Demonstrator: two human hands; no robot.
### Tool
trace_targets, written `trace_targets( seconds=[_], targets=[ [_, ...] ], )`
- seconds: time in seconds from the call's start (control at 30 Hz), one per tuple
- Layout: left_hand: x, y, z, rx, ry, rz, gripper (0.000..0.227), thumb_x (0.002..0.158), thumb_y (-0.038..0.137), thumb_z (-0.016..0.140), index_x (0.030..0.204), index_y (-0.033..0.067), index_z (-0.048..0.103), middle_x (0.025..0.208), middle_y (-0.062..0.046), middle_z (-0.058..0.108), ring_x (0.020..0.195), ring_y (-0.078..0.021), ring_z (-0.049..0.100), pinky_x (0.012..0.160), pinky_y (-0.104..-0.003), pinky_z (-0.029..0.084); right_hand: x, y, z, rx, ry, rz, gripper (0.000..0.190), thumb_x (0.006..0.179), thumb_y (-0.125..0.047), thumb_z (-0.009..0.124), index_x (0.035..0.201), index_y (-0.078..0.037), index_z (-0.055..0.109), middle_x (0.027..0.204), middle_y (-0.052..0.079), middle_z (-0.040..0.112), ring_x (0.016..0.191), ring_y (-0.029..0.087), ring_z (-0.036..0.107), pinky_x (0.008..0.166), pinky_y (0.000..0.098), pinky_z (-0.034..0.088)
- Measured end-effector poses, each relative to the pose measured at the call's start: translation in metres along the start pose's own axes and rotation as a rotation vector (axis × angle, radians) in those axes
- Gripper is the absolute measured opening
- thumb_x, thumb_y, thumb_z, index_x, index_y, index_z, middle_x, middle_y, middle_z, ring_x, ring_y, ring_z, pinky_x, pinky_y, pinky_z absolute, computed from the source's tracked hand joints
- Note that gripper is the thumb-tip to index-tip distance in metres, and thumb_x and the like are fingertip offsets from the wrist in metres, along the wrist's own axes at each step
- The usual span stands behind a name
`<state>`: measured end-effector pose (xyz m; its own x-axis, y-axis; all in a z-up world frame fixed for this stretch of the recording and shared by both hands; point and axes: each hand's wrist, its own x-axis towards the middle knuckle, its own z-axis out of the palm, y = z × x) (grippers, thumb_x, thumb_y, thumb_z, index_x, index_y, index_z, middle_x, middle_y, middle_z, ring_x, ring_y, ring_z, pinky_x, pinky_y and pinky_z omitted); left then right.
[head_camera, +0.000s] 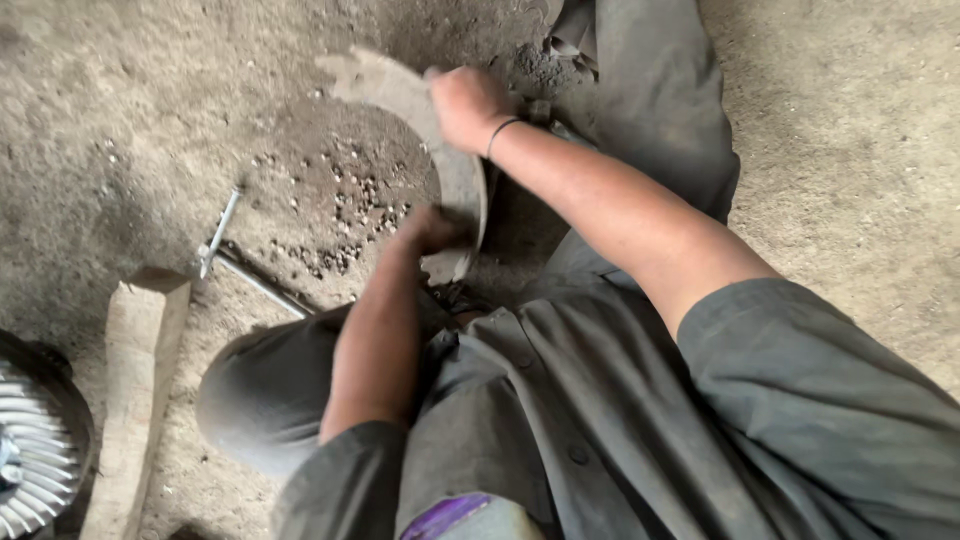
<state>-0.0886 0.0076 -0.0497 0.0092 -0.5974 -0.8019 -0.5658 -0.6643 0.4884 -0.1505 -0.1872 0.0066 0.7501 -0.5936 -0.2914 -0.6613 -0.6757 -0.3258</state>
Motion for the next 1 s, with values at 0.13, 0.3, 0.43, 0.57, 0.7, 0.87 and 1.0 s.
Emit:
trace_targets(
  seconds=[0.13, 0.3, 0.43, 0.57, 0.7, 0.87, 1.0],
  targets=[
    [0.005, 0.0, -0.016, 0.165, 0.086, -0.023, 0.056, 0.097, 0.052, 0.061, 0.133, 0.0096, 0.068, 0.131, -0.022, 0.068, 0.12, -0.0358, 0.065, 0.105, -0.043, 0.052, -0.041, 0.034, 0.027, 0.298, 0.032, 0.176, 0.057, 0.088, -0.048, 0.082, 0.108, 0.001, 0.063, 0.097, 0.02, 0.071, 0.09, 0.033, 0.07, 0.078, 0.045, 0.056],
    [-0.002, 0.008, -0.043, -0.161, 0.305, -0.12, 0.055, 0.097, 0.04, 0.066, 0.14, 0.0064, 0.058, 0.137, -0.018, 0.062, 0.121, -0.0318, 0.061, 0.103, -0.045, 0.047, -0.113, 0.037, 0.079, 0.507, -0.058, 0.295, 0.097, 0.078, -0.051, 0.084, 0.135, 0.013, 0.041, 0.097, 0.026, 0.069, 0.088, 0.036, 0.073, 0.078, 0.0423, 0.061],
    [0.003, 0.02, -0.057, -0.896, 0.35, -0.084, 0.047, 0.095, 0.027, 0.063, 0.135, 0.0022, 0.061, 0.122, -0.014, 0.072, 0.101, -0.023, 0.069, 0.087, -0.036, 0.056, -0.114, 0.02, 0.083, 0.41, -0.012, 0.321, 0.055, 0.077, -0.03, 0.078, 0.114, 0.004, 0.059, 0.094, 0.027, 0.071, 0.093, 0.043, 0.07, 0.082, 0.05, 0.058],
    [0.023, 0.034, -0.041, -1.221, 0.361, -0.045, 0.046, 0.095, 0.028, 0.063, 0.129, -0.0013, 0.067, 0.1, -0.014, 0.068, 0.081, -0.0204, 0.059, 0.065, -0.033, 0.047, -0.113, 0.017, 0.076, 0.355, -0.026, 0.295, 0.04, 0.079, -0.023, 0.072, 0.106, 0.003, 0.059, 0.091, 0.027, 0.071, 0.091, 0.046, 0.069, 0.082, 0.053, 0.056],
    [0.031, 0.035, -0.042, -1.304, 0.42, 0.02, 0.044, 0.096, 0.028, 0.063, 0.124, -0.0051, 0.07, 0.097, -0.002, 0.075, 0.083, -0.0085, 0.071, 0.071, -0.022, 0.054, -0.109, 0.011, 0.055, 0.352, 0.045, 0.188, 0.032, 0.074, -0.016, 0.069, 0.1, 0.001, 0.062, 0.09, 0.026, 0.071, 0.09, 0.047, 0.068, 0.081, 0.0538, 0.056],
    [0.009, 0.034, -0.073, -1.682, 0.417, 0.001, 0.029, 0.096, 0.033, 0.065, 0.102, 0.0057, 0.06, 0.073, -0.004, 0.048, 0.063, -0.0182, 0.047, 0.056, -0.035, 0.039, -0.057, 0.005, -0.016, 0.294, -0.053, -0.074, 0.029, 0.071, -0.007, 0.071, 0.099, -0.001, 0.065, 0.088, 0.021, 0.07, 0.082, 0.04, 0.071, 0.072, 0.0507, 0.057],
    [-0.023, 0.05, -0.096, -2.087, 0.488, 0.061, 0.025, 0.089, 0.022, 0.051, 0.096, 0.0003, 0.063, 0.077, -0.008, 0.068, 0.076, -0.0202, 0.068, 0.071, -0.034, 0.058, 0.018, -0.029, -0.069, -0.142, -0.253, -0.322, 0.023, 0.079, 0.003, 0.065, 0.101, -0.003, 0.07, 0.084, 0.012, 0.07, 0.07, 0.023, 0.067, 0.063, 0.0373, 0.059]
  ],
)
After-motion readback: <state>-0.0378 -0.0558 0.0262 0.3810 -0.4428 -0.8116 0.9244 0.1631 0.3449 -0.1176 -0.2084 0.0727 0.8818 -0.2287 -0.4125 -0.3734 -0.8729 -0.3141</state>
